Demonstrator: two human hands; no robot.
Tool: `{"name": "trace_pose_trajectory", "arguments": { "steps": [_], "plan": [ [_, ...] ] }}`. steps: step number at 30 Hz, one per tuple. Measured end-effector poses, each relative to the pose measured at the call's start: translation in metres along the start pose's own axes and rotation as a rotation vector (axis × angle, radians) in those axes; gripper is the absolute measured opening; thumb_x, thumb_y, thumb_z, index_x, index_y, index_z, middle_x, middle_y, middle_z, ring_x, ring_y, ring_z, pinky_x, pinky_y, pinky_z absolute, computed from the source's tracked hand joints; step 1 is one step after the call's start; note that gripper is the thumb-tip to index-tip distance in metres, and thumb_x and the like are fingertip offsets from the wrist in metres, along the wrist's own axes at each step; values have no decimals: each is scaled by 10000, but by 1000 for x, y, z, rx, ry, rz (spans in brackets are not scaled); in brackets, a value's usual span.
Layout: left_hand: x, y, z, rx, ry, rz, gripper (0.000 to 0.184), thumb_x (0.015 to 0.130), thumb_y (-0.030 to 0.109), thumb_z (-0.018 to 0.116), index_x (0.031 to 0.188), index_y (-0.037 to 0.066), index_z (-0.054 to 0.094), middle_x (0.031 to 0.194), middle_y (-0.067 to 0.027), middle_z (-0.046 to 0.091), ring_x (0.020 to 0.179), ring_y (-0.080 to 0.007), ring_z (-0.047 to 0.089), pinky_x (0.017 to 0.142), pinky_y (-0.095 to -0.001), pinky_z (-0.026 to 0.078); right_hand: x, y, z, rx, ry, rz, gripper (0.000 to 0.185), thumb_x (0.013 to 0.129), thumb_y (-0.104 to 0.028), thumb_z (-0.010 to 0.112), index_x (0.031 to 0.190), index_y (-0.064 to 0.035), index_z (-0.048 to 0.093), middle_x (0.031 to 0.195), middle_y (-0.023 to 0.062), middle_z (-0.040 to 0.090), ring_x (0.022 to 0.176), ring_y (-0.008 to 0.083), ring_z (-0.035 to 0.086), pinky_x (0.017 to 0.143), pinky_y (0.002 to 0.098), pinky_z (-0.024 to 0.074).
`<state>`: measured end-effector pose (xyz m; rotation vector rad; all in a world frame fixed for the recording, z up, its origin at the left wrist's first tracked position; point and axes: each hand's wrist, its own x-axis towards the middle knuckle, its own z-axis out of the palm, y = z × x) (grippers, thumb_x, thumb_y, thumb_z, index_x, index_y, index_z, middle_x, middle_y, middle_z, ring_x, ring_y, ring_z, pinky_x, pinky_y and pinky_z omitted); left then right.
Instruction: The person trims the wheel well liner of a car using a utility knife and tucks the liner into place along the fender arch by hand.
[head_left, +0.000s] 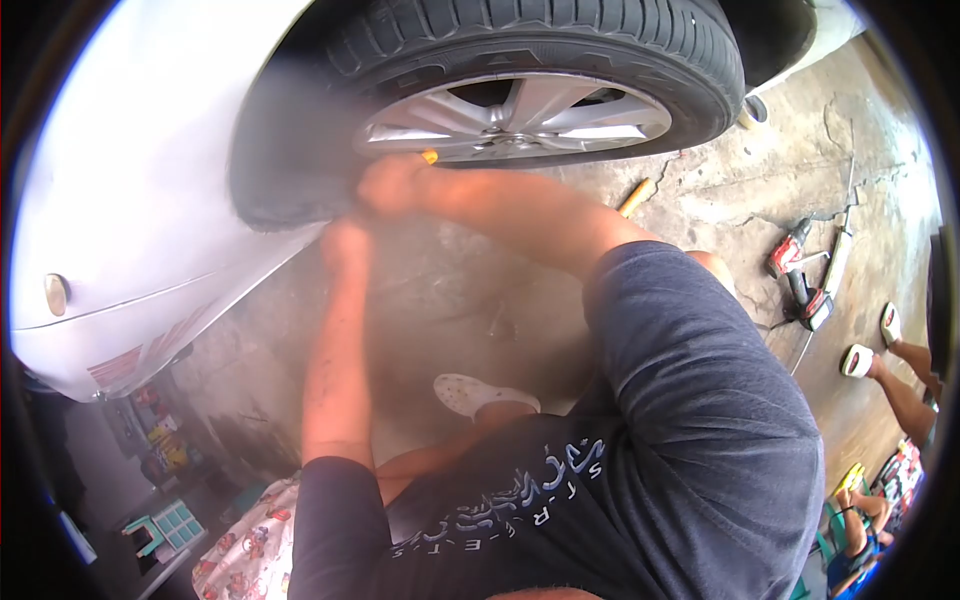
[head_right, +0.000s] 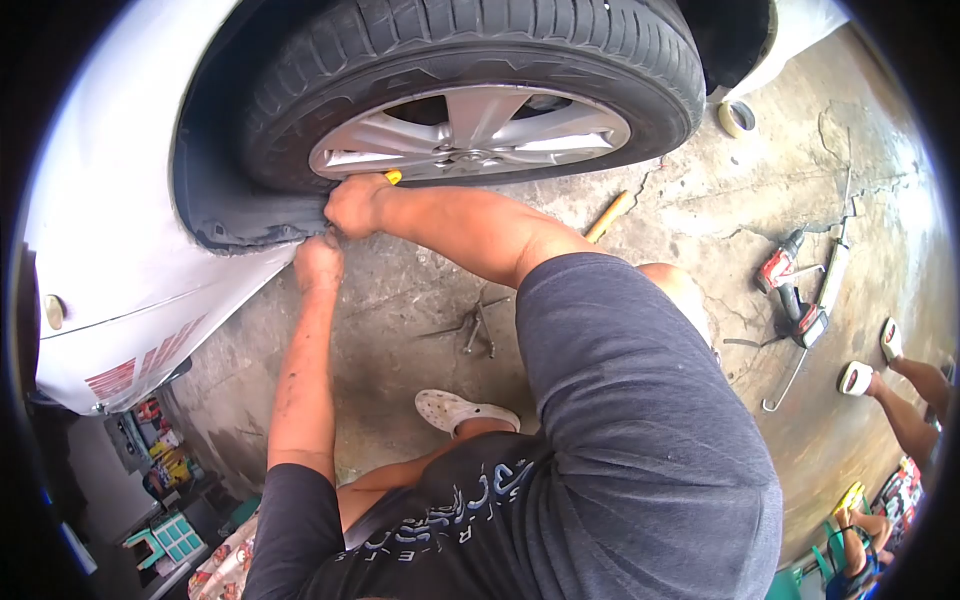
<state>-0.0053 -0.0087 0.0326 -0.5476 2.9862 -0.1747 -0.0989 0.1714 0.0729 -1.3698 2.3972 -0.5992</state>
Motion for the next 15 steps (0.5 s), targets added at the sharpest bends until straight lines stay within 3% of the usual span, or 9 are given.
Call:
{"name": "trace_pose_trajectory", "arguments": {
  "steps": [9, 11, 15],
  "plan": [
    [1, 2, 0, 6, 16, -30, 322, 884, 307, 613, 844, 18, 748, 865, -228, 710, 841, -425, 688, 729, -505, 540, -2, 2, 14, 63, -29, 34, 294, 873, -238, 587, 1045, -65, 752, 1099, 145, 725, 1069, 298, 683, 911, 428, 531],
    [-1, 7, -8, -44, -48, -128, 507, 924, 450, 557, 881, -22, 735, 900, -313, 666, 923, -478, 653, 831, -531, 510, -5, -1, 17, 119, 29, 82, 304, 877, -259, 595, 1047, -61, 751, 1098, 150, 724, 1065, 302, 685, 906, 426, 534],
    [-5, 11, -14, -94, -20, -94, 510, 923, 460, 569, 987, -25, 711, 943, -311, 670, 953, -471, 649, 841, -531, 501, -4, -1, 17, 161, 16, 140, 317, 882, -279, 601, 1050, -54, 748, 1107, 158, 721, 1079, 307, 679, 916, 431, 531]
  ]
}}
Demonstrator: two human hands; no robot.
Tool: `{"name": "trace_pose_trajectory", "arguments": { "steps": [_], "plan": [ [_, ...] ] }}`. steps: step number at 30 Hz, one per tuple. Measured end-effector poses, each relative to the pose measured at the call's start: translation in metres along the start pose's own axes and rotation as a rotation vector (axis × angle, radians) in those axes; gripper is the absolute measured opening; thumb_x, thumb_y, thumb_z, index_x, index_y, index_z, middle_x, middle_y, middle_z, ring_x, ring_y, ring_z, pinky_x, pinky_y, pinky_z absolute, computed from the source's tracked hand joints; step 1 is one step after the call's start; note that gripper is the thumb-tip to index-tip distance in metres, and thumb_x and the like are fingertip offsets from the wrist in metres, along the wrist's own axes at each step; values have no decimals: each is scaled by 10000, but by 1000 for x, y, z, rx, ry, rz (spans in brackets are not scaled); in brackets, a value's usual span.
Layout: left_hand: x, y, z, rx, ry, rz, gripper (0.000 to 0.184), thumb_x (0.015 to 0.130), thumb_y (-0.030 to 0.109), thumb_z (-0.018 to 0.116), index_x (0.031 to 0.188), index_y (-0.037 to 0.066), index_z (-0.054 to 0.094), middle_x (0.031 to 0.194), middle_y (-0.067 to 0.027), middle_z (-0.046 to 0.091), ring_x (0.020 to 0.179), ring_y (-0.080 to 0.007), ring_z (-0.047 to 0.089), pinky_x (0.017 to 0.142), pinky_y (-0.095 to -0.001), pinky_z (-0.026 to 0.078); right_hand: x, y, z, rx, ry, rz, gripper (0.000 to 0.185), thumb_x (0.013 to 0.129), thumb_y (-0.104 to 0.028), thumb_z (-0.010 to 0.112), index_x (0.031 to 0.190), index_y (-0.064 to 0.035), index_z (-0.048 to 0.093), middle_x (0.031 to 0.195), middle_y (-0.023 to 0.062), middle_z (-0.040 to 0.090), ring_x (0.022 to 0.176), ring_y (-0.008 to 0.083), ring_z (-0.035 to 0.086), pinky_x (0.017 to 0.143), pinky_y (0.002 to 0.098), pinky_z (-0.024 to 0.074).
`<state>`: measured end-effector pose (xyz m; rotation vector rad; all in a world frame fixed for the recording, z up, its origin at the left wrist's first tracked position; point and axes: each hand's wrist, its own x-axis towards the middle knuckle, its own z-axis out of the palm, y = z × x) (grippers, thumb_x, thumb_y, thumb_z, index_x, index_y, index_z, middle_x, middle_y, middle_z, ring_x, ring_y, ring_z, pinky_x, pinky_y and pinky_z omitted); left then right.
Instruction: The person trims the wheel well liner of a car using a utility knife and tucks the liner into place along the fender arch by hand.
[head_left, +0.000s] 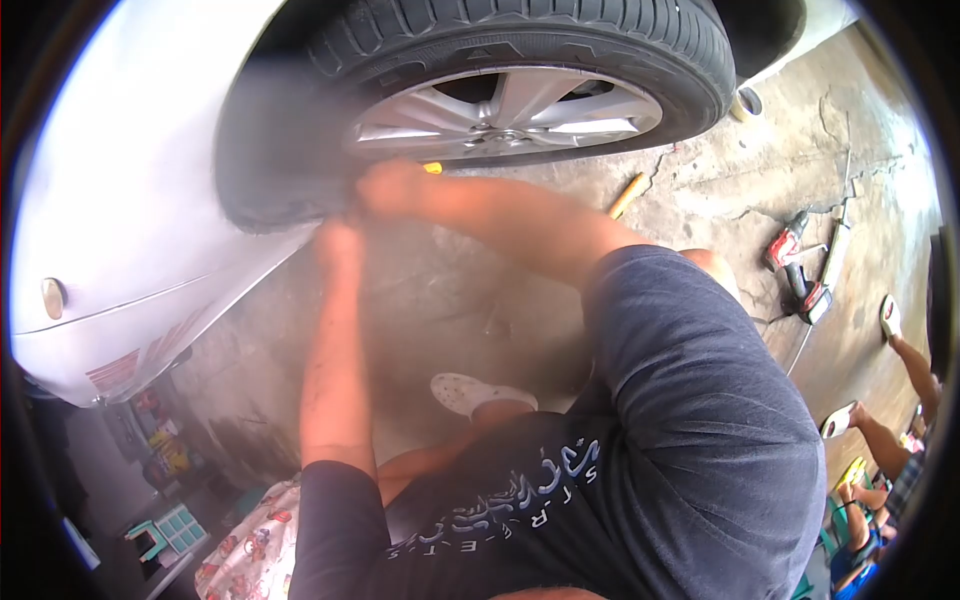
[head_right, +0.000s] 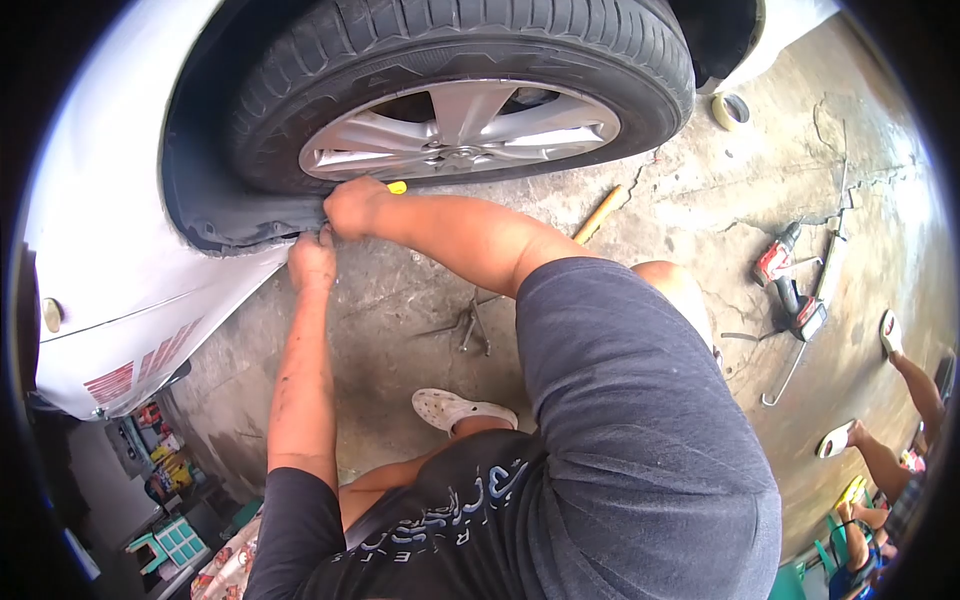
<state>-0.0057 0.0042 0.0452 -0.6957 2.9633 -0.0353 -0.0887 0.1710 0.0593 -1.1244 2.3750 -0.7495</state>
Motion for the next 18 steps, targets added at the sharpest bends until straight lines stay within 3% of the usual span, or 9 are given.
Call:
{"name": "trace_pose_trajectory", "arguments": {
  "steps": [2, 6, 9, 11, 12, 14, 16, 18],
  "plan": [
    [2, -7, 9, -149, 121, 53, 506, 916, 447, 594, 1081, -26, 666, 966, -305, 673, 967, -472, 643, 827, -521, 501, 3, 2, 0, 37, -11, 21, 321, 886, -293, 605, 1042, -52, 750, 1102, 166, 721, 1074, 314, 681, 917, 433, 532],
    [3, -5, 14, -229, 126, 22, 484, 906, 413, 622, 1120, -21, 640, 972, -299, 676, 976, -472, 641, 821, -505, 501, 14, 2, 9, 110, -29, 91, 323, 889, -289, 603, 1040, -45, 750, 1097, 171, 722, 1065, 324, 685, 909, 433, 536],
    [-4, -1, 18, -465, 177, 42, 451, 944, 356, 601, 1145, -46, 637, 1063, -305, 665, 1034, -478, 624, 888, -504, 495, 10, -1, 7, 117, -32, 151, 316, 880, -258, 604, 1032, -22, 750, 1074, 187, 724, 1024, 339, 698, 869, 438, 550],
    [-4, 0, 28, -417, 334, 61, 409, 905, 341, 627, 952, -64, 656, 900, -327, 665, 922, -478, 652, 797, -513, 499, -18, -12, -18, -114, -8, -16, 286, 860, -201, 606, 998, 0, 755, 1039, 203, 726, 972, 341, 710, 815, 449, 557],
    [-4, 0, 32, -422, 328, 41, 409, 905, 341, 627, 952, -64, 656, 900, -327, 665, 922, -478, 652, 797, -513, 499, -14, -2, -9, -118, -28, -24, 286, 860, -201, 606, 998, 0, 755, 1039, 203, 726, 972, 341, 710, 815, 449, 557],
    [-1, 0, 34, -419, 352, -19, 416, 907, 325, 621, 863, -88, 648, 847, -342, 653, 884, -495, 651, 780, -524, 498, 6, 23, 12, 2, -451, -8, 236, 817, -120, 610, 948, 3, 763, 997, 208, 728, 908, 330, 719, 758, 446, 556],
    [-1, 4, 31, -367, 394, -40, 422, 907, 318, 619, 838, -97, 651, 825, -343, 651, 866, -504, 650, 778, -530, 503, -10, 32, 9, -205, -713, 75, 216, 790, -66, 604, 916, 4, 765, 983, 199, 729, 917, 308, 714, 752, 447, 552],
    [-3, 11, 24, -368, 408, -55, 430, 911, 325, 610, 822, -94, 649, 831, -344, 652, 867, -503, 652, 787, -537, 506, -22, 43, 12, -405, -729, 63, 237, 781, -45, 606, 955, 7, 758, 1040, 197, 726, 992, 293, 706, 777, 443, 554]
  ]
}}
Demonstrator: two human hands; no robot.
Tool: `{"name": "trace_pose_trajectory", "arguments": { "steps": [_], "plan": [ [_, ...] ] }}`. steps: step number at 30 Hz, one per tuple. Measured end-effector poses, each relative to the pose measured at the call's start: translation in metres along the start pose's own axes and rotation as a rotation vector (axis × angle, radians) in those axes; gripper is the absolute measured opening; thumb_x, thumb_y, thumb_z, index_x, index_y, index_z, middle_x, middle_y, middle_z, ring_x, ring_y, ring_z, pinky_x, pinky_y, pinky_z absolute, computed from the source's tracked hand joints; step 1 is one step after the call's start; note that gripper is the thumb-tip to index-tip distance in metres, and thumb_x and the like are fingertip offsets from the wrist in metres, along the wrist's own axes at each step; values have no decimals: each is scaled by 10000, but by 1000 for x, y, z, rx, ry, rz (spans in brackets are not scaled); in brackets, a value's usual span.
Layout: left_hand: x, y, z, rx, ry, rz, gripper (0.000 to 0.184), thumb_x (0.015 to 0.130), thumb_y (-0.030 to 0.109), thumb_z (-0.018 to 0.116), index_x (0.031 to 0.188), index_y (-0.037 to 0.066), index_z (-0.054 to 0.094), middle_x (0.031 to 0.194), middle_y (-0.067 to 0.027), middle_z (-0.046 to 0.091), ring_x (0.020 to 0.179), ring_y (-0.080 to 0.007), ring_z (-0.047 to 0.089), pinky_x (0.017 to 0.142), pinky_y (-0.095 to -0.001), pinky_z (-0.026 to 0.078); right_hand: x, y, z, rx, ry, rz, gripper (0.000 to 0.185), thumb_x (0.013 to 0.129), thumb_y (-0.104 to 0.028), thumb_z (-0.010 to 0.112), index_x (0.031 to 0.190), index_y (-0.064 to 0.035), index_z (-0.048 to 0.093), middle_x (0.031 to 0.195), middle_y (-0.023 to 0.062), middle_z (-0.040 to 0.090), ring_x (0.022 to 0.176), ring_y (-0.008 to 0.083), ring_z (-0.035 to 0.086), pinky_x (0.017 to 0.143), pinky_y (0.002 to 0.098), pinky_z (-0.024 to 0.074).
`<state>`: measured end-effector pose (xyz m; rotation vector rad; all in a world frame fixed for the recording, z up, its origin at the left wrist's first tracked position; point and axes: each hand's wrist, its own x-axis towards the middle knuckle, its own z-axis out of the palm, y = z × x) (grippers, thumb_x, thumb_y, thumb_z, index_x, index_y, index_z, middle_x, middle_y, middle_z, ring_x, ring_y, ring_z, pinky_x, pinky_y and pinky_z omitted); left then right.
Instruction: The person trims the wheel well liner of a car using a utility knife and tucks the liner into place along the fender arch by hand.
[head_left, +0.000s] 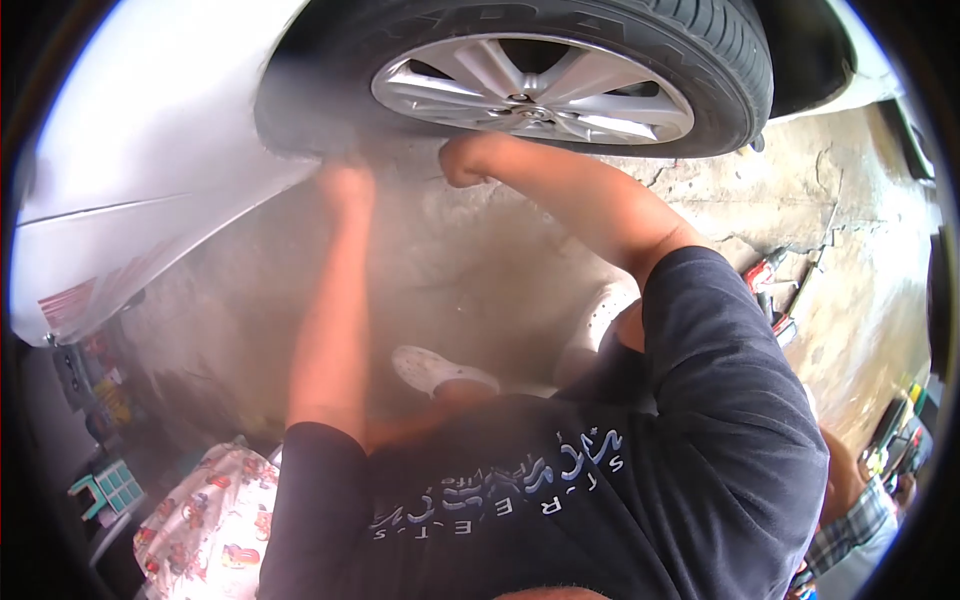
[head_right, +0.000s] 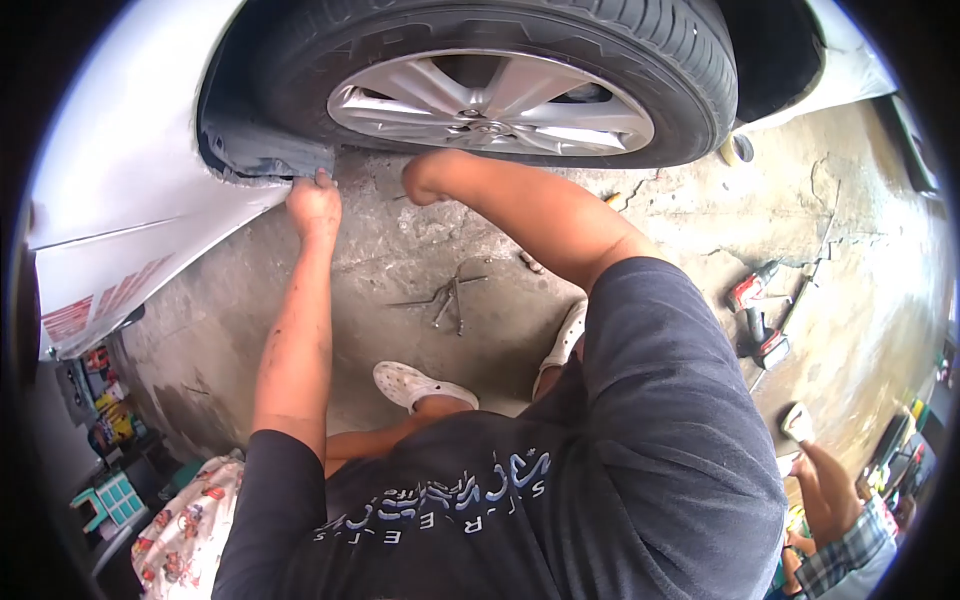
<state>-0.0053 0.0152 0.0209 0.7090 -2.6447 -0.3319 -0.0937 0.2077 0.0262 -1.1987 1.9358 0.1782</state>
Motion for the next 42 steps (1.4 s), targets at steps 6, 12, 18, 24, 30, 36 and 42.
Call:
{"name": "trace_pose_trajectory", "arguments": {
  "steps": [6, 12, 18, 24, 30, 36, 42],
  "plan": [
    [-5, 23, -10, 39, -105, -146, 385, 939, 293, 548, 1016, -76, 626, 929, -320, 670, 920, -499, 644, 819, -536, 510, 17, 40, 91, 138, 227, 204, 302, 832, -92, 623, 1110, -31, 726, 1173, 186, 698, 1112, 322, 675, 859, 446, 555],
    [-15, 20, 10, -61, 26, -147, 388, 930, 278, 586, 1020, -99, 576, 867, -340, 666, 886, -482, 665, 798, -510, 528, 25, 69, 140, 79, 293, 254, 261, 877, -112, 582, 1082, -66, 737, 1169, 172, 703, 1090, 328, 684, 873, 442, 562],
    [-30, -14, 66, -772, 136, -283, 467, 938, 196, 644, 1265, -109, 509, 1180, -266, 650, 1072, -366, 653, 937, -415, 486, -3, 53, 141, 75, 265, 263, 236, 898, -116, 552, 1026, -64, 743, 1104, 161, 720, 1043, 324, 697, 856, 420, 570],
    [-36, -18, 58, -955, -34, -293, 559, 946, -70, 525, 1425, -55, 238, 1458, -313, 371, 1035, -344, 679, 845, -418, 576, 2, 53, 160, 85, 231, 126, 248, 900, -159, 537, 1017, -55, 729, 1046, 153, 722, 1008, 335, 697, 866, 429, 564],
    [-38, 8, 20, -1205, -170, -389, 652, 948, -64, 516, 1490, -39, 154, 1518, -335, 286, 1053, -355, 667, 865, -424, 570, 25, 49, 193, 189, 299, 91, 243, 887, -169, 572, 1045, -82, 735, 1064, 142, 723, 1021, 316, 697, 867, 417, 567],
    [-38, -5, 28, -1116, -184, -315, 669, 944, -71, 517, 1497, -36, 143, 1529, -332, 260, 1064, -352, 657, 873, -435, 571, 14, 42, 190, 99, 201, 79, 259, 864, -206, 641, 1076, -85, 727, 1104, 146, 714, 1059, 312, 686, 879, 414, 565],
    [-35, -15, 27, -1009, -221, -295, 715, 933, -22, 580, 1517, -32, 167, 1521, -271, 337, 1158, -292, 591, 888, -356, 549, 46, 38, 177, 404, 364, 85, 276, 822, -159, 610, 1051, -55, 723, 1130, 178, 699, 1029, 368, 674, 878, 433, 551]
  ]
}}
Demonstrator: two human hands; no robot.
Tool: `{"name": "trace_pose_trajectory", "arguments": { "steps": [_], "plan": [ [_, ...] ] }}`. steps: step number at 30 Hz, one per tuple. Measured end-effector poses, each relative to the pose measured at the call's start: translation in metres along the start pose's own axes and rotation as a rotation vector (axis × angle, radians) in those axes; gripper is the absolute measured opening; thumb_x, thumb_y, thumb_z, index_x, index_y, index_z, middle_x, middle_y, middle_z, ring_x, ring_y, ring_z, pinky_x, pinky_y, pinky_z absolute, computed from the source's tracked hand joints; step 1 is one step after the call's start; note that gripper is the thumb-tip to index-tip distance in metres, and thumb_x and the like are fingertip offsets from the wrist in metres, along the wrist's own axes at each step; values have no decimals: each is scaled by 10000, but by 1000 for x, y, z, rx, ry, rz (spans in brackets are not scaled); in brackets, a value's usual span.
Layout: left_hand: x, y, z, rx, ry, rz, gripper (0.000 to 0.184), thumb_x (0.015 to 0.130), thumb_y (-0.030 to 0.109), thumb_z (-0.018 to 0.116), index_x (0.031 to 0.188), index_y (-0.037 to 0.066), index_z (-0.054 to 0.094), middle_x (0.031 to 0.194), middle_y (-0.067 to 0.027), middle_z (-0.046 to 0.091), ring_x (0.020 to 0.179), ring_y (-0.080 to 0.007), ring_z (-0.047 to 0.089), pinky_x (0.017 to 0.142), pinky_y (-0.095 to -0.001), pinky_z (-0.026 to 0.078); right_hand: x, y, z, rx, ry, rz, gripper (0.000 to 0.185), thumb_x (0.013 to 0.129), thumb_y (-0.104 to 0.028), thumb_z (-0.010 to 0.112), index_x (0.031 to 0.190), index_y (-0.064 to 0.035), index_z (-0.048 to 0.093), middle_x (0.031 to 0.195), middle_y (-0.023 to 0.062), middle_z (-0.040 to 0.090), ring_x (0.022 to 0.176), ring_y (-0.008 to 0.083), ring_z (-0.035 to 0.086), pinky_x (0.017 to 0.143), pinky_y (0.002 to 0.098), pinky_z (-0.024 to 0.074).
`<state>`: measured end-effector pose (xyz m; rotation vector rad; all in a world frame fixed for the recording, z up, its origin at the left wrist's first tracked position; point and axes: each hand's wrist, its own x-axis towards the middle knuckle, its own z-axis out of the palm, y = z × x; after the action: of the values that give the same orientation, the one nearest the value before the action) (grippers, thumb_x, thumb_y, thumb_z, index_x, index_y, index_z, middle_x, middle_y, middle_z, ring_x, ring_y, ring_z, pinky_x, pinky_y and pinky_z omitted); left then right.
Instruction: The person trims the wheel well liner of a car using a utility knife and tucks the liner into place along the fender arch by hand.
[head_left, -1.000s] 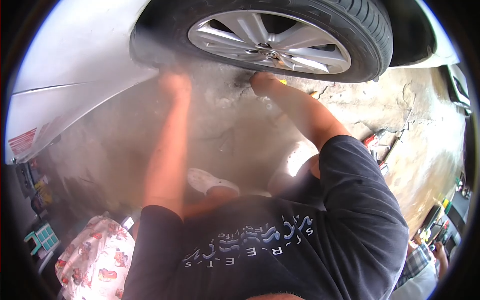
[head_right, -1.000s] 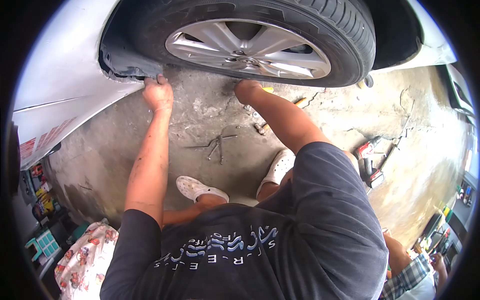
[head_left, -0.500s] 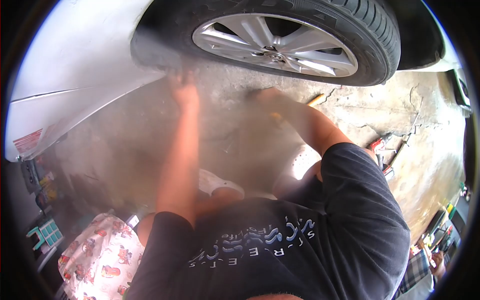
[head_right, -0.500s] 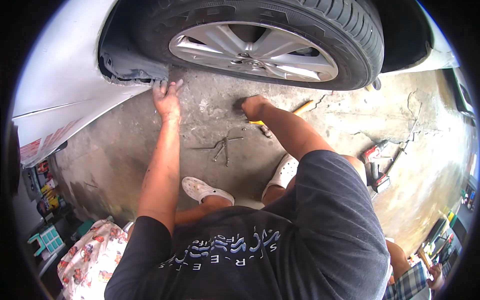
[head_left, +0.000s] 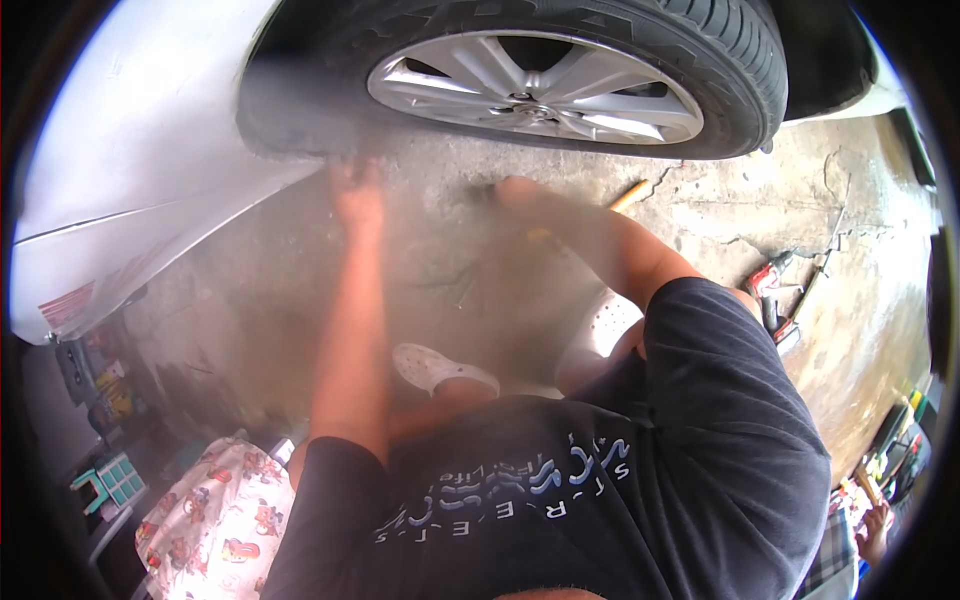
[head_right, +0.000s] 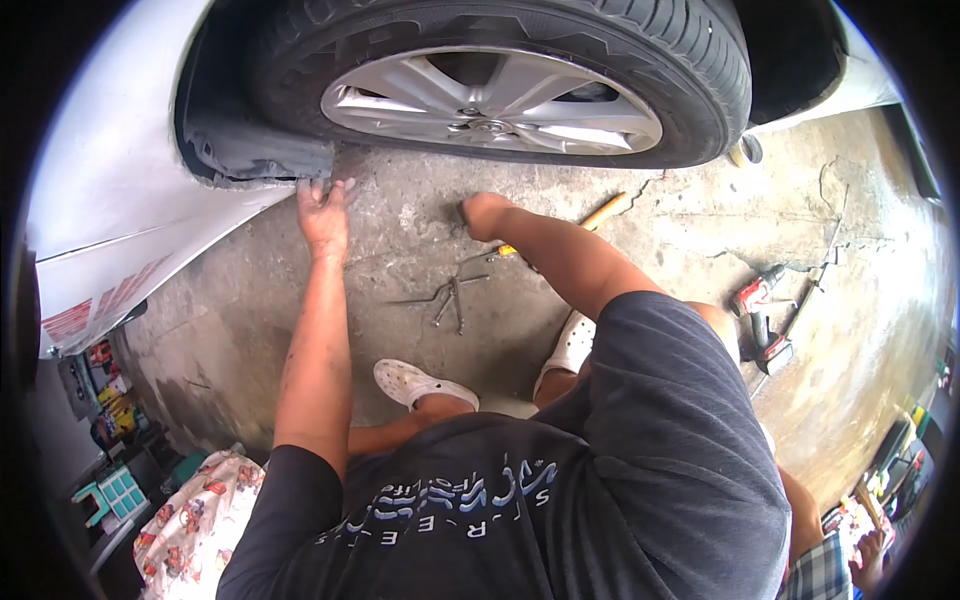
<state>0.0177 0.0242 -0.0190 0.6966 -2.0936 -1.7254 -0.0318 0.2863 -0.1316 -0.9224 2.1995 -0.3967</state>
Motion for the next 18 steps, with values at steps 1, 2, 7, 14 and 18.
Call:
{"name": "trace_pose_trajectory", "arguments": {
  "steps": [1, 2, 7, 14, 18],
  "plan": [
    [4, -6, -5, 67, -41, 56, 681, 927, -81, 528, 1496, -43, 156, 1528, -336, 260, 1036, -316, 670, 817, -376, 586, 22, -1, 7, 101, 41, -29, 279, 810, -140, 606, 1044, -44, 723, 1127, 189, 697, 996, 375, 677, 870, 437, 550],
    [6, -10, -9, 69, -46, 59, 681, 927, -81, 528, 1496, -43, 156, 1528, -336, 260, 1036, -316, 670, 817, -376, 586, 23, -17, -6, 356, 83, 5, 272, 796, -102, 611, 1033, -32, 725, 1110, 182, 704, 966, 349, 687, 847, 422, 555],
    [12, -7, -34, 560, -118, 74, 717, 909, 250, 705, 1441, -103, 379, 1466, -236, 478, 1385, -340, 433, 1147, -382, 328, 7, -117, -115, 1593, 199, -78, 234, 851, 37, 644, 1080, 21, 684, 1023, 130, 692, 900, 229, 694, 800, 331, 606],
    [15, 21, -36, 474, -168, 83, 423, 937, 187, 661, 1268, -52, 553, 1236, -231, 642, 1159, -344, 603, 992, -409, 446, 69, -157, -108, 2056, 207, -151, 182, 902, -18, 670, 1078, 16, 635, 973, 123, 676, 866, 221, 696, 733, 307, 624],
    [33, 3, -54, 539, -262, 64, 349, 879, -66, 516, 1223, -58, 453, 1259, -178, 591, 847, -187, 701, 664, -274, 549, 76, -164, -107, 2144, 219, -124, 98, 892, -4, 678, 971, 2, 621, 921, 107, 664, 792, 198, 680, 682, 294, 614]
  ]
}}
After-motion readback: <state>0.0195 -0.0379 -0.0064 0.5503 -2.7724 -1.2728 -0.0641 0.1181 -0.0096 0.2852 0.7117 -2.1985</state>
